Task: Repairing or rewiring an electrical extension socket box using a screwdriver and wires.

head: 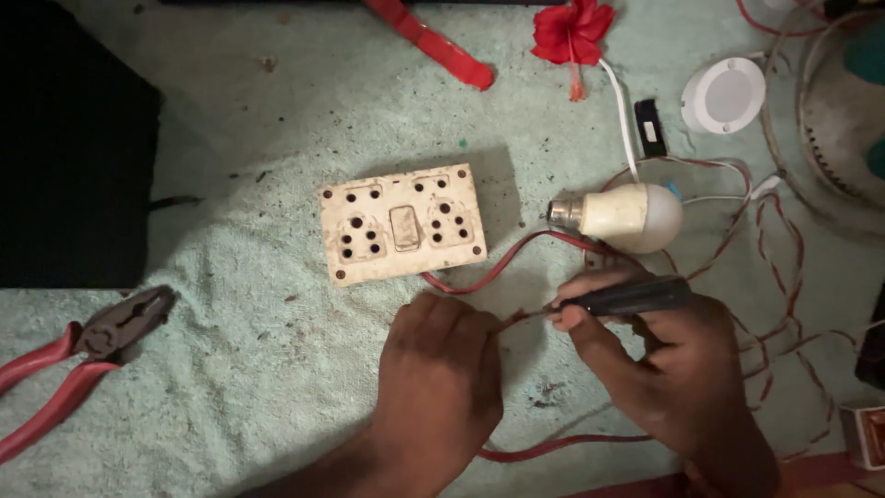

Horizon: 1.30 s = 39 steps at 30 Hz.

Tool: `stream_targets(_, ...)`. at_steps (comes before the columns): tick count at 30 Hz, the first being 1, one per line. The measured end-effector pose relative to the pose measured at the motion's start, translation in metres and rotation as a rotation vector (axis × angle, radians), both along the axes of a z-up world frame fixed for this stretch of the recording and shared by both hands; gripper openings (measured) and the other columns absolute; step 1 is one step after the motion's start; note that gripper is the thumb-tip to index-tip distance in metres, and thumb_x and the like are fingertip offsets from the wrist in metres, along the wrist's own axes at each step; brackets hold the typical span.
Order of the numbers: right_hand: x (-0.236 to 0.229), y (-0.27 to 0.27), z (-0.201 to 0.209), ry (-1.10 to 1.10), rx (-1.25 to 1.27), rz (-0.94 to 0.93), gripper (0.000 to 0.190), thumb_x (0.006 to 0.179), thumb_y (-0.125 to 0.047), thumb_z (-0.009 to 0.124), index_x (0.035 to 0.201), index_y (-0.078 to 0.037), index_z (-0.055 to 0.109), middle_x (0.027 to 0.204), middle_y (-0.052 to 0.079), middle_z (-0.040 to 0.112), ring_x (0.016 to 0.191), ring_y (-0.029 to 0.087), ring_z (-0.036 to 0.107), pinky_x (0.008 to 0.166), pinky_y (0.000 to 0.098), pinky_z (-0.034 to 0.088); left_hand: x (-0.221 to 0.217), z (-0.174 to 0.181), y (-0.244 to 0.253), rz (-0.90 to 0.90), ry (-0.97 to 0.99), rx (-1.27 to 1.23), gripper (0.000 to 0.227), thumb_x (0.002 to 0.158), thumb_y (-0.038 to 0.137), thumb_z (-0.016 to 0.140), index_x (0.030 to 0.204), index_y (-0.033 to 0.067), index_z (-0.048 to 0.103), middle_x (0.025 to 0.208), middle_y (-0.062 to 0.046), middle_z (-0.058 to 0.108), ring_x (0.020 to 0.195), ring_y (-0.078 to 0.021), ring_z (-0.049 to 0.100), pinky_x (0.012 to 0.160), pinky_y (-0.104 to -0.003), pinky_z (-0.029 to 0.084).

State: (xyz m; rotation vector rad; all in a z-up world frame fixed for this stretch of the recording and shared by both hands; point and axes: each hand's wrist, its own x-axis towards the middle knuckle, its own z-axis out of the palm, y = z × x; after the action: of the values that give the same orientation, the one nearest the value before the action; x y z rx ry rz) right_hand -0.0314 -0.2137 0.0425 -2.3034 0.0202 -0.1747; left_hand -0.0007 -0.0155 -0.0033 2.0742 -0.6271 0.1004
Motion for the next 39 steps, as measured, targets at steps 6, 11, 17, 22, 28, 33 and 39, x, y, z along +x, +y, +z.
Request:
stream_targets(6, 0.0, 0.006, 0.0, 0.021, 0.028, -0.095, 0.017, 0.081, -0.004, 0.083, 0.096, -0.003, 0.077, 0.085, 0.002, 0.077, 0.073, 0.007, 0.066, 0.066, 0.0228, 0.053, -0.001, -0.003, -0.001, 0.008, -0.029, 0.012, 0.014, 0.077, -0.002, 0.069, 0.09, 0.0034, 0.07, 0.085, -0.014, 0.065, 0.085, -0.0336, 0.062, 0.076, -0.046, 0.049)
stream_targets(11, 0.0, 0.013, 0.002, -0.009, -0.019, -0.166, 0.017, 0.078, -0.006, 0.087, 0.091, -0.002, 0.078, 0.079, 0.002, 0.075, 0.066, 0.005, 0.065, 0.06, 0.0216, 0.051, 0.0, -0.001, 0.001, 0.01, -0.022, -0.008, 0.015, 0.076, -0.002, 0.068, 0.09, 0.0026, 0.07, 0.085, -0.014, 0.065, 0.083, -0.0336, 0.062, 0.076, -0.046, 0.049)
stream_targets(17, -0.003, 0.017, 0.001, -0.026, -0.066, -0.183, 0.015, 0.078, -0.007, 0.088, 0.087, -0.003, 0.076, 0.073, 0.0, 0.074, 0.062, 0.004, 0.062, 0.057, 0.0223, 0.05, 0.001, 0.002, 0.002, 0.001, -0.014, -0.005, 0.016, 0.075, -0.002, 0.068, 0.091, 0.0022, 0.07, 0.085, -0.014, 0.064, 0.083, -0.0336, 0.061, 0.076, -0.047, 0.05)
stream_targets(22, -0.003, 0.016, 0.002, -0.115, -0.091, -0.127, 0.016, 0.081, -0.006, 0.087, 0.089, -0.003, 0.073, 0.078, 0.0, 0.074, 0.065, 0.003, 0.063, 0.058, 0.0216, 0.05, 0.0, 0.002, 0.001, 0.003, -0.009, -0.001, 0.015, 0.074, 0.0, 0.07, 0.089, 0.0023, 0.07, 0.084, -0.014, 0.063, 0.081, -0.0337, 0.061, 0.074, -0.047, 0.049)
stream_targets(28, -0.002, 0.013, 0.0, -0.047, -0.127, -0.143, 0.014, 0.08, -0.005, 0.087, 0.088, -0.003, 0.075, 0.074, 0.001, 0.074, 0.059, 0.004, 0.062, 0.05, 0.0228, 0.047, -0.001, 0.001, 0.002, 0.0, -0.014, 0.004, 0.011, 0.076, -0.001, 0.07, 0.087, 0.0022, 0.068, 0.083, -0.015, 0.062, 0.08, -0.0334, 0.06, 0.073, -0.046, 0.049)
stream_targets(33, 0.009, 0.02, 0.009, -0.054, -0.03, -0.042, 0.014, 0.083, -0.002, 0.078, 0.096, -0.003, 0.074, 0.087, 0.001, 0.076, 0.074, 0.002, 0.067, 0.065, 0.0212, 0.054, -0.002, -0.002, 0.002, 0.024, -0.045, 0.051, 0.007, 0.077, 0.003, 0.07, 0.081, 0.0036, 0.065, 0.078, -0.013, 0.061, 0.078, -0.0325, 0.061, 0.073, -0.047, 0.049)
stream_targets(39, 0.007, 0.025, -0.007, 0.037, 0.397, 0.167, 0.013, 0.093, 0.005, 0.065, 0.101, -0.004, 0.067, 0.088, 0.008, 0.074, 0.073, 0.016, 0.062, 0.067, 0.0294, 0.052, -0.004, -0.004, 0.003, 0.028, -0.067, 0.145, 0.012, 0.075, 0.01, 0.071, 0.073, 0.0054, 0.06, 0.068, -0.013, 0.059, 0.066, -0.0328, 0.06, 0.068, -0.048, 0.049)
